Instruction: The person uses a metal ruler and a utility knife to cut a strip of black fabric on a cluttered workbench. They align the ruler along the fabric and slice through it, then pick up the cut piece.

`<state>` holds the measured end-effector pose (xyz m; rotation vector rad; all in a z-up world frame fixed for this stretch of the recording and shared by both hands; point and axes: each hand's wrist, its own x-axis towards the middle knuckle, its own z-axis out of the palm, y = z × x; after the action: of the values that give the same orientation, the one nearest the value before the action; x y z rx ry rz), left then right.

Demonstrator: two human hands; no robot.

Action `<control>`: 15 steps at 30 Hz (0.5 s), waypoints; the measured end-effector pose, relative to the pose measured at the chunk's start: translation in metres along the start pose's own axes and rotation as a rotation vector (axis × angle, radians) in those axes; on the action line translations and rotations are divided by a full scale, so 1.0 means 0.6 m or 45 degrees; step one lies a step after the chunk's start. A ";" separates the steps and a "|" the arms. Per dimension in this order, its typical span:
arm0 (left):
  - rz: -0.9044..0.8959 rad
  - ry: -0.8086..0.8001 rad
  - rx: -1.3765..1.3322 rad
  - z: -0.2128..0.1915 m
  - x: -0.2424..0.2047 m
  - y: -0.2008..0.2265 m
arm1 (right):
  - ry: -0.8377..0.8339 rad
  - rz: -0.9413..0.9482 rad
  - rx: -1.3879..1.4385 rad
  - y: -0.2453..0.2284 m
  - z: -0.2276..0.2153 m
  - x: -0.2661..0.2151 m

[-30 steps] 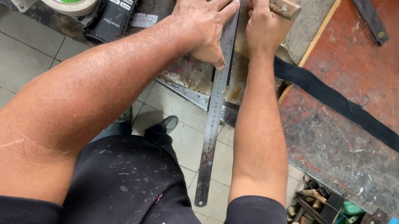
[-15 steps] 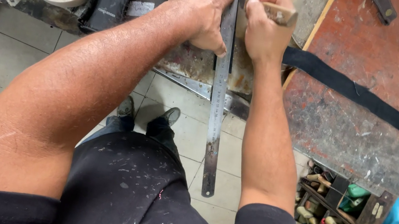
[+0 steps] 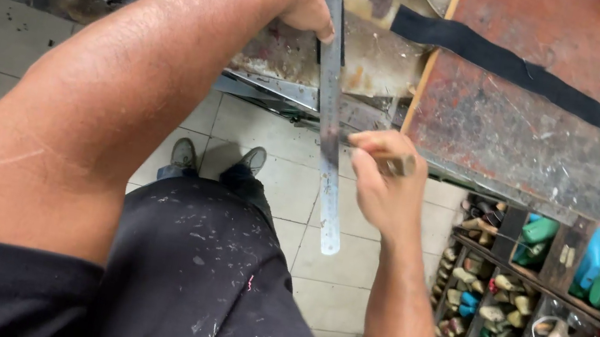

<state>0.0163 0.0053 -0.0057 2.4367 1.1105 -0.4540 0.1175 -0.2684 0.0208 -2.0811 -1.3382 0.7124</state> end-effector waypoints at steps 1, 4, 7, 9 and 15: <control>0.032 0.022 -0.052 0.012 0.004 -0.003 | 0.054 -0.038 0.124 -0.014 -0.012 -0.025; 0.070 0.082 -0.042 0.013 -0.003 -0.009 | 0.181 -0.074 0.141 0.000 0.001 -0.086; 0.109 0.122 -0.069 0.022 0.012 -0.022 | 0.158 0.153 -0.174 -0.006 0.065 -0.103; 0.143 0.111 -0.167 0.049 0.017 -0.031 | 0.048 0.385 -0.392 -0.017 0.105 -0.106; 0.294 0.566 -0.350 0.113 0.020 -0.070 | 0.277 0.314 -0.377 0.011 0.054 -0.130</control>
<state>-0.0163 0.0037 -0.0797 2.4314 0.9574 0.3091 0.0710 -0.3372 0.0040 -2.5085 -1.1322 0.3850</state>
